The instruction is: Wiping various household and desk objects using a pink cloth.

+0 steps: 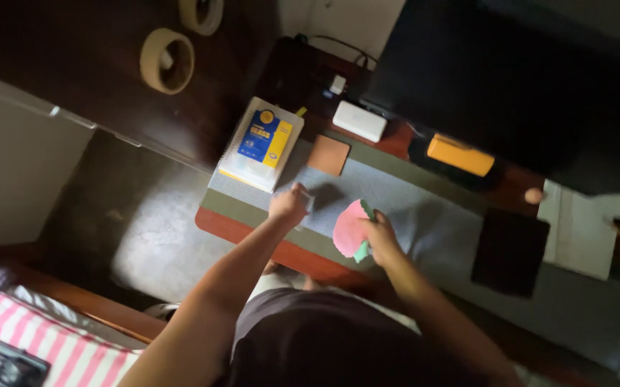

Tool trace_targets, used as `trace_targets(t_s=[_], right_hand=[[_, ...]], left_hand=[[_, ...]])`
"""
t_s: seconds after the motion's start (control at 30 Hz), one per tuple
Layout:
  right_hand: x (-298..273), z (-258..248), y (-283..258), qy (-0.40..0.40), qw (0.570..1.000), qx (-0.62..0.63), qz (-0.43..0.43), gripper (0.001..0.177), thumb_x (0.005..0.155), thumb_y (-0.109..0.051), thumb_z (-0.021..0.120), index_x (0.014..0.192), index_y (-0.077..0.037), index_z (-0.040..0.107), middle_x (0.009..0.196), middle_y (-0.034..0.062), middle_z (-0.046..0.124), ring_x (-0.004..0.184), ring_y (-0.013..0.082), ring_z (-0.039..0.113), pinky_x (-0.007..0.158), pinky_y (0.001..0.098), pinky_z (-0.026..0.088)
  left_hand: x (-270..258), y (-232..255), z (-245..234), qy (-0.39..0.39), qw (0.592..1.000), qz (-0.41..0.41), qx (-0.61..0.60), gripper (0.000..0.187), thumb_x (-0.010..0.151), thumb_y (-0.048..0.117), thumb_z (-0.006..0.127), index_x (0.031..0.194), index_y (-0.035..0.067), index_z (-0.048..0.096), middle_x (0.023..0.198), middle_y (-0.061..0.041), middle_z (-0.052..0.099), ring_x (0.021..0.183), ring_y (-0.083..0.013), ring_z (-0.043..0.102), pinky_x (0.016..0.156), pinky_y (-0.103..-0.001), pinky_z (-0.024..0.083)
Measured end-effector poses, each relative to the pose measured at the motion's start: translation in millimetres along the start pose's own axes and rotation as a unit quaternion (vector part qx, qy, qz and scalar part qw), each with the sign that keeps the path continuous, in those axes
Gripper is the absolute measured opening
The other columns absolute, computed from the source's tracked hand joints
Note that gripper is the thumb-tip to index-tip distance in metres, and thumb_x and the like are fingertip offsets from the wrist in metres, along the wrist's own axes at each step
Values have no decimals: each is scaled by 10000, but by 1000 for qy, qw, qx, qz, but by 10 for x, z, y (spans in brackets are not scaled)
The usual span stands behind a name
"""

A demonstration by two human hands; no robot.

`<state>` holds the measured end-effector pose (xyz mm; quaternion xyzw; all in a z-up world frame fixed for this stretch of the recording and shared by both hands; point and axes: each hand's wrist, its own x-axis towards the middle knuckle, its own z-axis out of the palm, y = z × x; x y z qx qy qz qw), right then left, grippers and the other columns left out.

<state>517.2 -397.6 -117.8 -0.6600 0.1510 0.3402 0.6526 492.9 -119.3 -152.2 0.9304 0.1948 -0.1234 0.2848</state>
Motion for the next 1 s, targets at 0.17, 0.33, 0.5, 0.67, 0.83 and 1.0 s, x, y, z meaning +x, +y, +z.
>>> trace_targets(t_s=[0.17,0.33,0.5,0.67,0.83,1.0], right_hand=[[-538,749,-332,-23,950,-167,-262,456,961,-120,571,1382,25,474,1267,159,617,1129,269,617,953,392,503],[-1447,1397,-783,-190,807,-279,-484,447,1025,-103,487,1427,83,430,1558,247,460,1444,390,463,1201,470,355],[-1579,1629,-700,-267,607,-447,-601,592,929,-259,607,1450,1,505,1531,247,441,1410,450,383,1139,527,293],[-1766,2266,-365,-337,586,-477,-561,380,981,-308,573,1327,-153,560,1471,144,510,1419,379,439,1186,527,333],[-2265,3033,229,-431,499,-378,-650,499,923,-257,594,1375,-93,460,1559,209,408,1476,426,341,1214,616,201],[-2805,3620,1626,-500,674,-372,-398,488,1003,-224,517,1469,-80,505,1626,193,346,1504,340,336,1236,420,273]], left_hand=[[-193,160,487,-80,824,-69,-556,493,844,258,747,1273,57,611,1154,-227,682,973,-356,709,819,-523,599],[-1251,644,-661,-107,427,-70,-895,706,976,606,488,1422,59,485,1436,-238,524,1249,-425,563,983,-632,515],[-1945,159,-1015,-35,316,-3,-948,937,917,811,265,1493,84,398,1525,-160,486,1354,-385,504,1088,-625,416],[-2726,-165,-1094,66,257,75,-961,906,967,793,265,1551,113,393,1559,-116,496,1381,-346,492,1127,-557,422],[-3905,-376,-988,126,278,211,-929,818,1071,755,253,1603,146,378,1555,-143,481,1411,-343,477,1170,-530,402],[-4890,-738,-573,365,356,-93,-855,760,984,670,273,1604,230,296,1626,29,386,1483,-176,370,1207,-395,305]])
